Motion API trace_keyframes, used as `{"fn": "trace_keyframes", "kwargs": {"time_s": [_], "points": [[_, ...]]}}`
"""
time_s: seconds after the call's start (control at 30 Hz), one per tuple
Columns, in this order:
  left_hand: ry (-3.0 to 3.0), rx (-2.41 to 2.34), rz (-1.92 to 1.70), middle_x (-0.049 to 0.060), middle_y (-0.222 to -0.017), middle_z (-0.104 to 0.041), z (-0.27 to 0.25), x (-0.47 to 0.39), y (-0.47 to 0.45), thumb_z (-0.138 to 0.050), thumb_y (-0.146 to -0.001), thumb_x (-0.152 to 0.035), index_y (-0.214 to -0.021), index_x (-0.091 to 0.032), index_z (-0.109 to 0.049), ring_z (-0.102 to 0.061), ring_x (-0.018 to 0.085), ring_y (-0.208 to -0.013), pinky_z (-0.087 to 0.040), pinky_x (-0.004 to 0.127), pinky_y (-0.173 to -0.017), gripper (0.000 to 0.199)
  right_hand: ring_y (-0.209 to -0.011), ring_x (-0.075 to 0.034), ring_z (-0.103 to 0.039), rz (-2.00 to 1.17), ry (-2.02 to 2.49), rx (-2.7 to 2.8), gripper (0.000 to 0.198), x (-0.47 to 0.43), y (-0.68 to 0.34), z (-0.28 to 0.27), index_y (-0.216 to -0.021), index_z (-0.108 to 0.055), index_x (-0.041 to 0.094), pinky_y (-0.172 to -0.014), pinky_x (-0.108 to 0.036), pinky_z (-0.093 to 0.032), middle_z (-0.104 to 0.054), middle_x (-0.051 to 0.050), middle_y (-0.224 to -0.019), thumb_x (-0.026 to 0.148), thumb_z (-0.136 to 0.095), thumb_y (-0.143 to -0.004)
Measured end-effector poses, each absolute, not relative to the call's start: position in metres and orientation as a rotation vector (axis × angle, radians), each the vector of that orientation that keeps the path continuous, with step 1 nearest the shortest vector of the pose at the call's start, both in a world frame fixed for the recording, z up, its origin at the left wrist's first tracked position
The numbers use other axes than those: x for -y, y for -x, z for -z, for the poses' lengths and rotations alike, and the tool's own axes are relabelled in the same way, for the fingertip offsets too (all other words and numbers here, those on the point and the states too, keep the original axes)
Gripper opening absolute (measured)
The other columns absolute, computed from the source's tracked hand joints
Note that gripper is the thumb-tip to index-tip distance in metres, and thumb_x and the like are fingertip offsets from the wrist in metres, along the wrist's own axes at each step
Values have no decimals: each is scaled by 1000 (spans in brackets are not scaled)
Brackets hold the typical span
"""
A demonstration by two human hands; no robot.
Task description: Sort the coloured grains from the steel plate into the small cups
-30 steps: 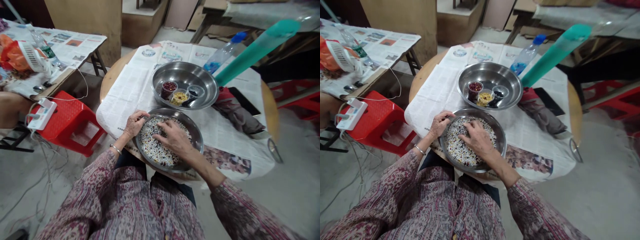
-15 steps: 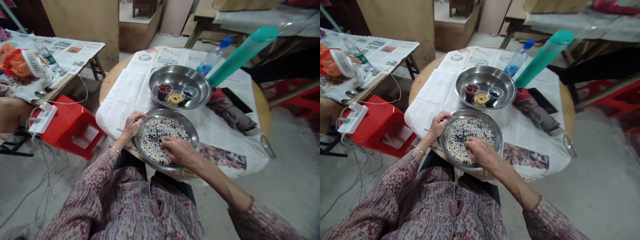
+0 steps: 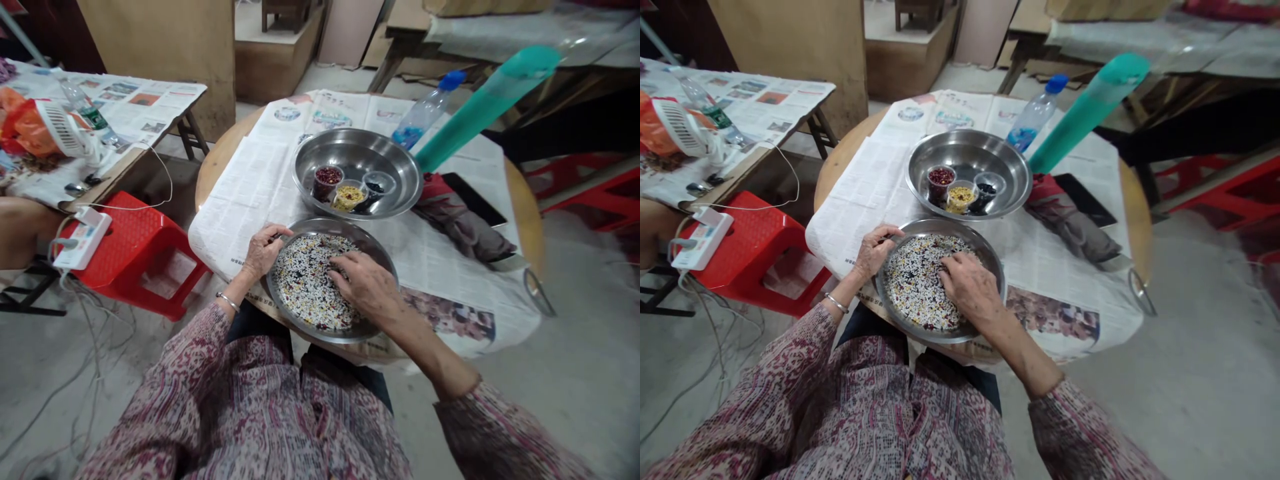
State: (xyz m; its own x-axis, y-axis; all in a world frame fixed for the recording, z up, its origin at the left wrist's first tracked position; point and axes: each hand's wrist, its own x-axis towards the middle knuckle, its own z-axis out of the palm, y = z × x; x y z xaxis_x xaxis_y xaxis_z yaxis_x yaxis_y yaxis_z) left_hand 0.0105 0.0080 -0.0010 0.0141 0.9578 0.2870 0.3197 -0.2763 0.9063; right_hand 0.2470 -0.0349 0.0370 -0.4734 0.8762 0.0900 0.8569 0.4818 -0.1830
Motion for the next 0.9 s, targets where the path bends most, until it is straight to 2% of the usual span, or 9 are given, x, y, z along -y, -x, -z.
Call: {"fn": "trace_keyframes", "kwargs": {"time_s": [0.07, 0.13, 0.2, 0.3, 0.43, 0.57, 0.7, 0.8, 0.9], "points": [[-1655, -1319, -1281, 2, -96, -70, 2, -8, -10, -50, -75, 1, -89, -19, -72, -62, 16, -89, -51, 29, -86, 33, -105, -29, -61, -153, 1576, 2468, 29, 32, -242, -35, -115, -66, 19, -89, -42, -50, -67, -14, -109, 38, -57, -95], [-1650, -1322, -1282, 2, -96, -70, 2, -9, -11, -50, -75, 1, -89, -20, -72, -62, 15, -88, -51, 29, -85, 33, -102, -28, -61, -226, 1549, 2434, 35, 33, -232, -31, -119, -64, 18, -88, -42, -51, -65, -14, -110, 40, -60, -92], [-1647, -1328, -1283, 2, -96, -70, 3, -9, -11, -50, -74, 0, -88, -20, -72, -62, 16, -88, -51, 29, -84, 33, -97, -25, -61, -358, 1468, 2430, 29, 34, -220, -27, -117, -65, 17, -87, -39, -50, -65, -13, -107, 29, -57, -92], [-1645, -1325, -1294, 2, -96, -70, 3, -9, -11, -50, -74, 0, -88, -20, -72, -62, 16, -91, -50, 29, -85, 33, -89, -21, -61, -509, 1397, 2424, 22, 32, -203, -23, -97, -69, 17, -85, -35, -48, -67, -9, -95, 12, -51, -86], [-1644, -1319, -1303, 3, -96, -70, 3, -9, -11, -50, -74, 0, -89, -18, -73, -62, 16, -91, -50, 29, -86, 33, -77, -17, -60, -736, 1356, 2326, 19, 29, -190, -29, -81, -68, 18, -78, -31, -46, -69, -4, -81, 7, -53, -78], [-1644, -1303, -1302, 2, -95, -70, 4, -9, -12, -50, -74, 1, -89, -18, -73, -61, 15, -90, -49, 28, -85, 33, -78, -15, -60, -928, 1080, 2359, 21, 44, -185, -37, -85, -68, 18, -77, -28, -45, -69, -3, -84, 5, -54, -78], [-1625, -1290, -1325, 2, -94, -70, 5, -10, -12, -50, -74, 3, -87, -19, -72, -61, 15, -87, -49, 28, -84, 34, -84, -16, -59, -811, 866, 2675, 21, 59, -194, -37, -90, -67, 19, -74, -27, -44, -66, -5, -90, 6, -53, -82], [-1605, -1282, -1331, 2, -92, -70, 5, -10, -12, -50, -73, 3, -87, -19, -73, -60, 15, -85, -48, 28, -82, 34, -92, -19, -58, -572, 1032, 2770, 23, 53, -213, -33, -89, -67, 21, -77, -29, -45, -66, -7, -94, 5, -51, -85], [-1577, -1288, -1327, 2, -92, -70, 5, -10, -12, -51, -73, 1, -87, -18, -73, -58, 14, -80, -47, 27, -79, 33, -99, -23, -57, -316, 1358, 2631, 26, 34, -232, -31, -96, -69, 21, -82, -33, -46, -67, -9, -103, 7, -48, -88]]}}
